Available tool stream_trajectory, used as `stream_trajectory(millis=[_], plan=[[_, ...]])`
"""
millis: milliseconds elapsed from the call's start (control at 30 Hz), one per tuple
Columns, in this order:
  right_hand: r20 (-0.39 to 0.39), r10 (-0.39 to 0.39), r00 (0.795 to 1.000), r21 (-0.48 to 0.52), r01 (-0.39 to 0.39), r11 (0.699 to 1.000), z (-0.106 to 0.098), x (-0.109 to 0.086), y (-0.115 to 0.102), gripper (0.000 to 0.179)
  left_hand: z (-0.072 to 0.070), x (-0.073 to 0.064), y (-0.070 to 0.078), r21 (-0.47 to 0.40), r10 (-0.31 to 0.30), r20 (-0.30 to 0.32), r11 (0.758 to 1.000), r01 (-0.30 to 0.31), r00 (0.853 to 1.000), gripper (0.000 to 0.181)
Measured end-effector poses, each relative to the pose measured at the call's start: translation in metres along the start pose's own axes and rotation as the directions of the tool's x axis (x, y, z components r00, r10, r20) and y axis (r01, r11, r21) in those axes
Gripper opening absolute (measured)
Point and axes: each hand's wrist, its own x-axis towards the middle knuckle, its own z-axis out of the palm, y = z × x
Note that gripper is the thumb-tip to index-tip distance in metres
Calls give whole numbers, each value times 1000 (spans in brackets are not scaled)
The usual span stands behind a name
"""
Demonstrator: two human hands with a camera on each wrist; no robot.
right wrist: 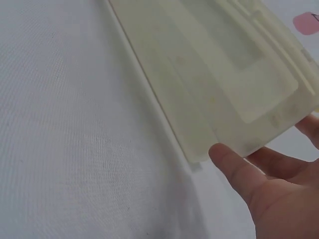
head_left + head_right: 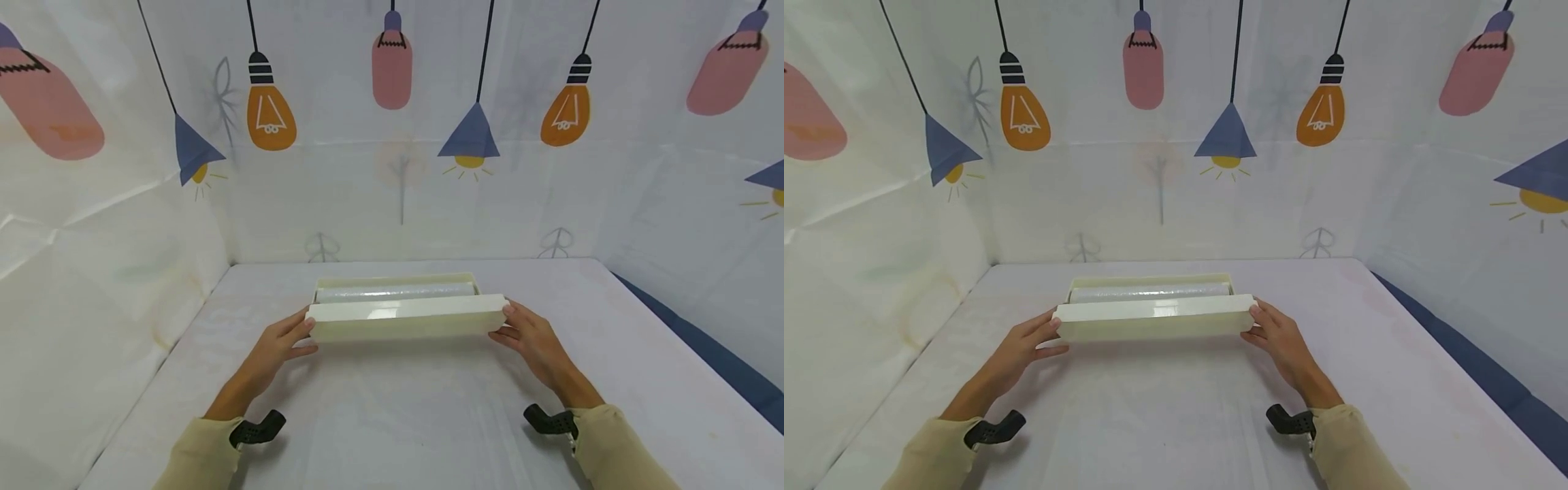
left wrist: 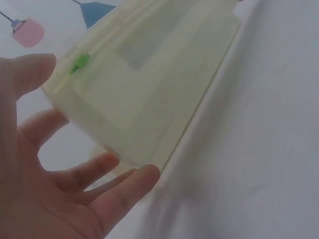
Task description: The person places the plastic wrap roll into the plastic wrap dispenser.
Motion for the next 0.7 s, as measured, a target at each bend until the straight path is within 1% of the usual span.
stream_trajectory(millis=[67,133,267,367,500,600,700], plan=[[-4,-9,1000,9,9,1000,-1,0,0,74,0,-1,-1,20,-6,16,1000,6,1000,66],[-1,-29,1000,29,29,999,-1,-1,0,73,-1,-1,-1,28,4,21,1000,-4,1000,66],[15,-93,996,75,91,993,-3,-1,-1,67,-1,-1,1,24,59,7,998,-59,998,64],[30,-120,992,89,117,989,-4,0,-2,65,-1,-1,2,13,112,-13,994,-112,994,61],[53,-128,990,89,123,988,-3,1,-3,64,-1,0,2,-8,156,-35,988,-156,987,59],[68,-122,990,88,116,989,-3,2,-4,65,0,-1,2,-3,165,-50,986,-165,985,58],[77,-111,991,67,106,992,-3,2,-6,67,1,-1,3,16,178,-61,984,-177,982,58]])
